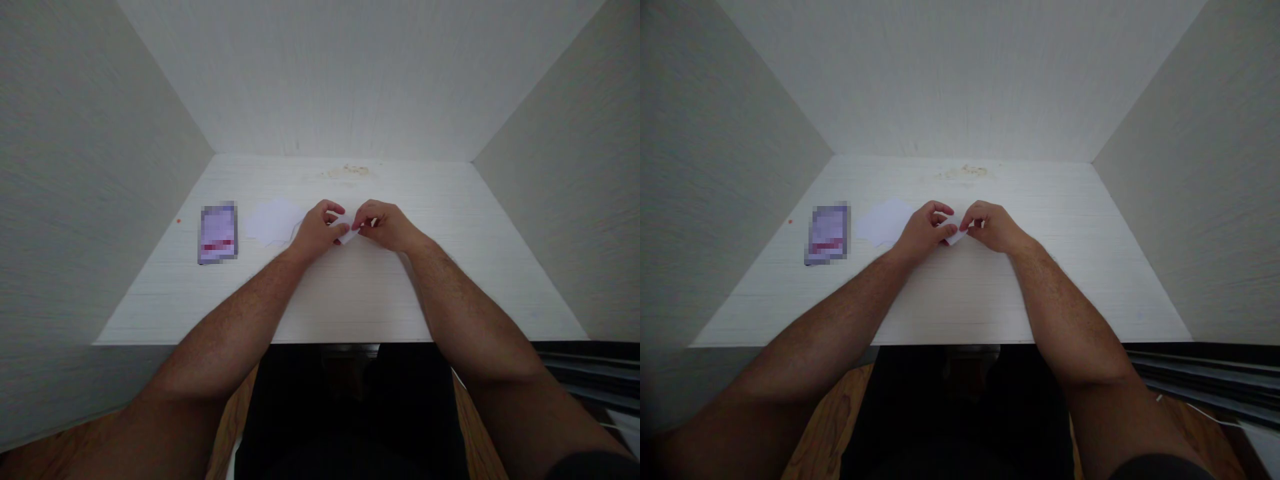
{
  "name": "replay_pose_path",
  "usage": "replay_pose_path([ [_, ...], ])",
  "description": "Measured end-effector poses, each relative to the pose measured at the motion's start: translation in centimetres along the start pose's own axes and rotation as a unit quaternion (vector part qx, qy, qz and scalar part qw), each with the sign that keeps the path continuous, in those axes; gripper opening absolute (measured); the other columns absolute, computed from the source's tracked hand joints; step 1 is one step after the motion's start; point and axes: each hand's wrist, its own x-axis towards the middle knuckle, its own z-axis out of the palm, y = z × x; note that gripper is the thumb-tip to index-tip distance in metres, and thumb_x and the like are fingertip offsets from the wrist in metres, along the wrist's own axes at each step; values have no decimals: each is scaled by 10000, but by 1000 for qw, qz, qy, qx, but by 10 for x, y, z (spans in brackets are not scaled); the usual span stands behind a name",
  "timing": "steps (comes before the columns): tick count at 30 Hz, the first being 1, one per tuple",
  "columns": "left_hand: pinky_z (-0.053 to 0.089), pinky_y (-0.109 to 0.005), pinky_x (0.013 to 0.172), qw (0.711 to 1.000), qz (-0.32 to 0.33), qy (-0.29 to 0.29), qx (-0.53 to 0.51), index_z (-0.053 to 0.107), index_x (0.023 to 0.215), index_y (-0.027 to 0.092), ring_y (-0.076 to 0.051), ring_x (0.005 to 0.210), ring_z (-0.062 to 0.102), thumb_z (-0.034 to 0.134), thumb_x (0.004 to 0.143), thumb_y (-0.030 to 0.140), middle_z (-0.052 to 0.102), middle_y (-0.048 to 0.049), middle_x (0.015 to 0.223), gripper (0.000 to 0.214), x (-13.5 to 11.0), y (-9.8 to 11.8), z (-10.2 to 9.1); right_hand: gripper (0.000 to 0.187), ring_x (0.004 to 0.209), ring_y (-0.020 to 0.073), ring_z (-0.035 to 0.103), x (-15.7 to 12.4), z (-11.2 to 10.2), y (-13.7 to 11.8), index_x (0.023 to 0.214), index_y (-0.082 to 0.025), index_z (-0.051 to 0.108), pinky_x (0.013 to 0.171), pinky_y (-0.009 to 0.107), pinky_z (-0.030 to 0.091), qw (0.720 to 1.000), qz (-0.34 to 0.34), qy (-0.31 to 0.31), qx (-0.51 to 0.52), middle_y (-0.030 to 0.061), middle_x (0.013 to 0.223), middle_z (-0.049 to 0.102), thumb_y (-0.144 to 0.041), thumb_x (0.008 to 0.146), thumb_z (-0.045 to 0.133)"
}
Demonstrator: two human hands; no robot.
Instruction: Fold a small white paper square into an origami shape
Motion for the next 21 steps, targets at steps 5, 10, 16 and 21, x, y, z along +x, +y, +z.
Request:
replay_pose_path([
  [5, 521, -379, 843, 958, 91, -5, 272, 715, 894, 187, -190, 828, 636, 677, 770, 255, 701, -52, 862, 147, -1, 1, 2, 214, 667, 104, 551, -1, 3, 13, 772, -222, 740, 655, 248, 431, 994, 22, -43, -93, -10, 780, 647, -71, 730, 594],
  [10, 452, -427, 1041, 914, 150, -32, 376, 783, 930, 215, -254, 1129, 592, 645, 795, 228, 700, -72, 1164, 193, 3, -5, -4, 225, 690, 116, 589, 0, 5, 18, 817, -234, 766, 675, 249, 433, 988, 38, -64, -138, -14, 778, 689, -100, 744, 600],
  [16, 480, -373, 1028, 899, 162, -81, 400, 783, 1018, 221, -216, 1060, 637, 574, 815, 184, 720, -52, 1123, 293, 7, -5, -15, 265, 692, 116, 595, 0, 4, 14, 877, -223, 769, 687, 253, 452, 990, 70, -65, -103, -7, 802, 715, -91, 742, 583],
  [21, 452, -386, 1065, 884, 169, -107, 423, 759, 1081, 242, -225, 1128, 610, 589, 810, 214, 697, -46, 1183, 322, 6, -2, -18, 244, 668, 113, 583, 0, 4, 11, 883, -216, 761, 669, 255, 454, 990, 84, -68, -89, -9, 774, 705, -97, 731, 611],
])
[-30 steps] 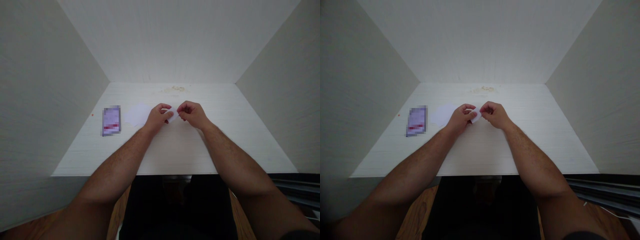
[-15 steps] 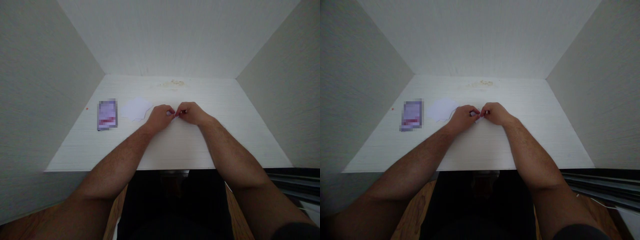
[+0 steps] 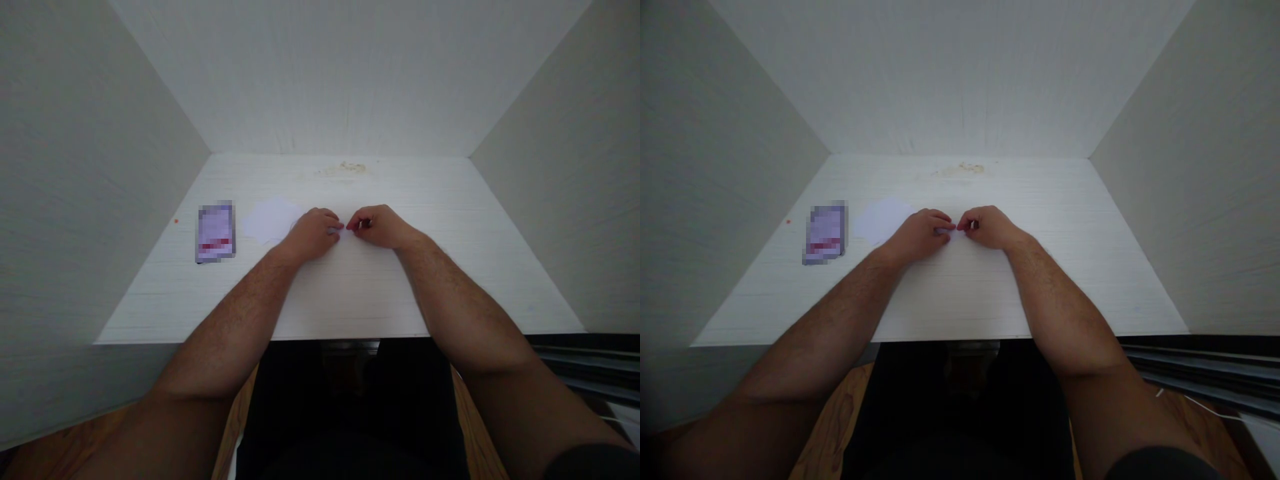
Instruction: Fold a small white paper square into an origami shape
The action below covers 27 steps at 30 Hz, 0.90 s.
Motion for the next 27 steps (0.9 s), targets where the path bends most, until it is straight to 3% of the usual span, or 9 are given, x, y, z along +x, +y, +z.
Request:
replay_pose_path([
  [8, 417, -422, 1054, 997, 12, -50, 61, 603, 1344, 242, -269, 1157, 549, 495, 850, 217, 569, -113, 1319, 506, -4, 8, 0, 262, 656, 123, 585, -2, -3, -3, 906, -219, 754, 646, 262, 457, 999, 15, 9, -41, 5, 774, 701, -107, 697, 643],
  [14, 400, -406, 1045, 994, 36, -77, 73, 546, 1392, 245, -267, 1165, 520, 479, 862, 238, 528, -122, 1333, 534, -4, 4, -2, 271, 651, 117, 587, -2, -2, -3, 900, -223, 758, 660, 257, 466, 999, 4, 10, -44, 0, 770, 710, -93, 698, 632],
  [20, 404, -407, 1020, 995, 24, -44, 86, 536, 1396, 224, -274, 1154, 492, 513, 875, 379, 537, -125, 1297, 544, -7, -7, 2, 293, 654, 131, 606, 0, -4, -6, 933, -212, 776, 661, 271, 482, 997, 30, 5, -67, 22, 765, 722, -107, 693, 644],
  [27, 394, -407, 1034, 997, 35, -27, 65, 581, 1349, 228, -287, 1160, 479, 535, 853, 377, 546, -124, 1276, 520, -7, -7, 2, 246, 657, 152, 625, -1, -4, -8, 894, -217, 786, 664, 301, 499, 997, 45, 2, -69, 28, 748, 727, -123, 706, 659],
])
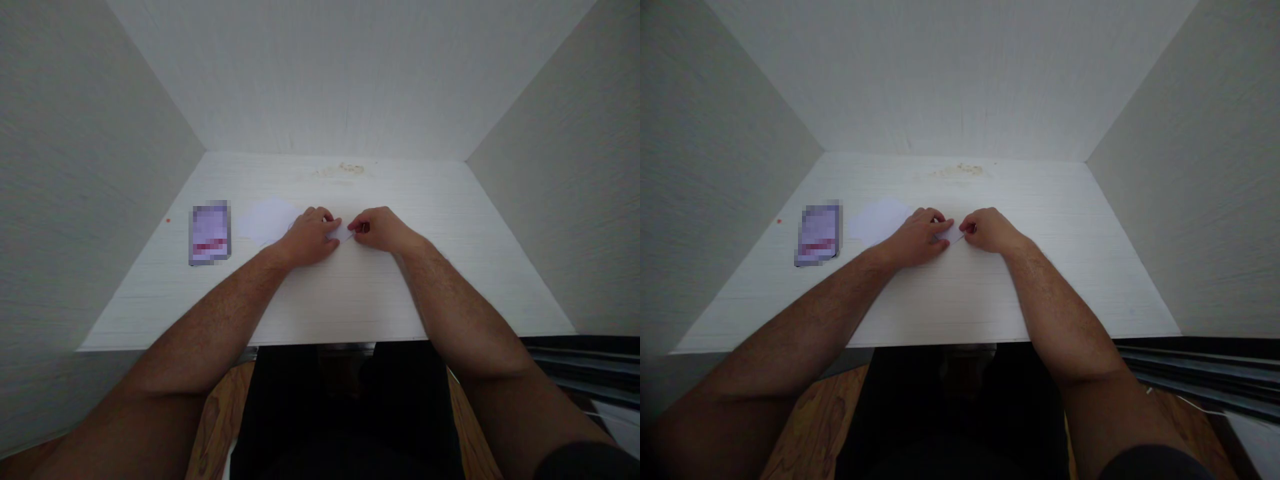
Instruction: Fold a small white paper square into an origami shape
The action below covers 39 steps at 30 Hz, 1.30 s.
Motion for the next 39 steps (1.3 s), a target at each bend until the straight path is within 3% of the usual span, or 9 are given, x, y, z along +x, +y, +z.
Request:
replay_pose_path([
  [9, 398, -411, 1052, 995, 1, 41, -96, 733, 1090, 242, -264, 1137, 540, 600, 809, 314, 661, -69, 1186, 319, -1, 1, 3, 209, 638, 142, 607, -1, 0, 0, 886, -203, 771, 646, 295, 497, 999, 2, -2, 53, 10, 681, 691, -135, 705, 691],
  [15, 422, -438, 1028, 982, -13, 69, -177, 758, 928, 243, -272, 1085, 583, 668, 735, 257, 715, -57, 1093, 213, -2, 5, -1, 257, 646, 119, 587, -3, 3, 4, 941, -191, 733, 601, 257, 465, 990, -9, -8, 142, 7, 731, 678, -132, 698, 670],
  [21, 409, -430, 1044, 979, -17, 63, -191, 751, 886, 239, -250, 1079, 595, 688, 704, 220, 711, -44, 1107, 193, -1, 5, -1, 96, 603, 107, 544, -2, 2, 9, 816, -206, 743, 582, 258, 422, 989, -4, -47, 142, -13, 663, 649, -211, 732, 697],
  [29, 394, -422, 1073, 984, -40, 28, -172, 754, 961, 241, -256, 1159, 573, 686, 667, 174, 684, -42, 1208, 308, 0, 6, -5, 152, 612, 110, 554, 0, 0, 12, 870, -231, 780, 599, 261, 414, 990, -19, -55, 131, -18, 669, 667, -209, 748, 693],
  [32, 334, -498, 1118, 982, -78, 21, -169, 751, 986, 270, -298, 1285, 496, 690, 652, 165, 637, -35, 1321, 356, 0, 9, -5, 165, 619, 111, 561, 1, 0, 12, 871, -232, 784, 592, 258, 411, 989, -18, -57, 133, -14, 696, 690, -197, 744, 686],
  [39, 31, -668, 1166, 978, -124, -31, -168, 701, 1053, 307, -328, 1442, 331, 689, 678, 191, 497, -30, 1489, 393, 2, 11, -6, 129, 610, 112, 551, 2, -2, 8, 808, -234, 786, 586, 261, 401, 993, -20, -53, 105, -18, 663, 688, -197, 729, 692],
])
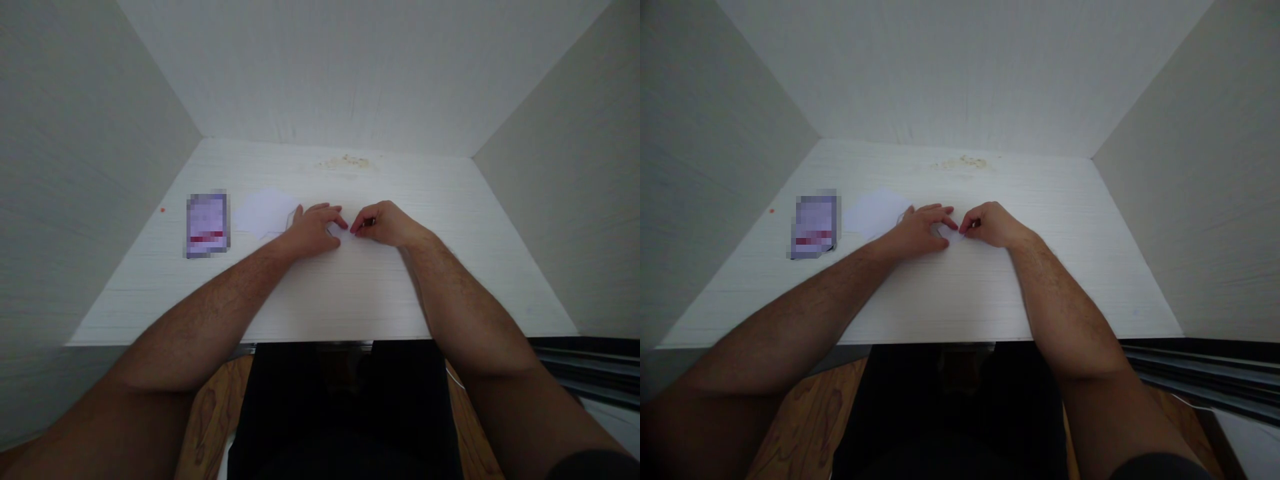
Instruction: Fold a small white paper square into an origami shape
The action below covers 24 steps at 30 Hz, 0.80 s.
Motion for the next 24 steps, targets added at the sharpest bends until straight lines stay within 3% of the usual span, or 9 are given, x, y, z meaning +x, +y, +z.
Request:
replay_pose_path([
  [12, 32, -647, 1188, 999, 5, -22, 27, 644, 1095, 291, -287, 1478, 281, 659, 712, 282, 442, -28, 1534, 383, -3, 2, -3, 168, 599, 99, 516, -3, -3, -8, 825, -189, 787, 585, 248, 378, 1000, 12, -19, -15, -12, 651, 670, -173, 724, 653],
  [24, 37, -646, 1193, 999, -5, -19, 31, 648, 1080, 293, -281, 1475, 291, 649, 694, 251, 451, -15, 1527, 388, -5, 6, -4, 182, 625, 107, 533, -3, -4, -9, 840, -190, 788, 596, 251, 387, 999, 17, -28, -20, 0, 687, 685, -177, 734, 640],
])
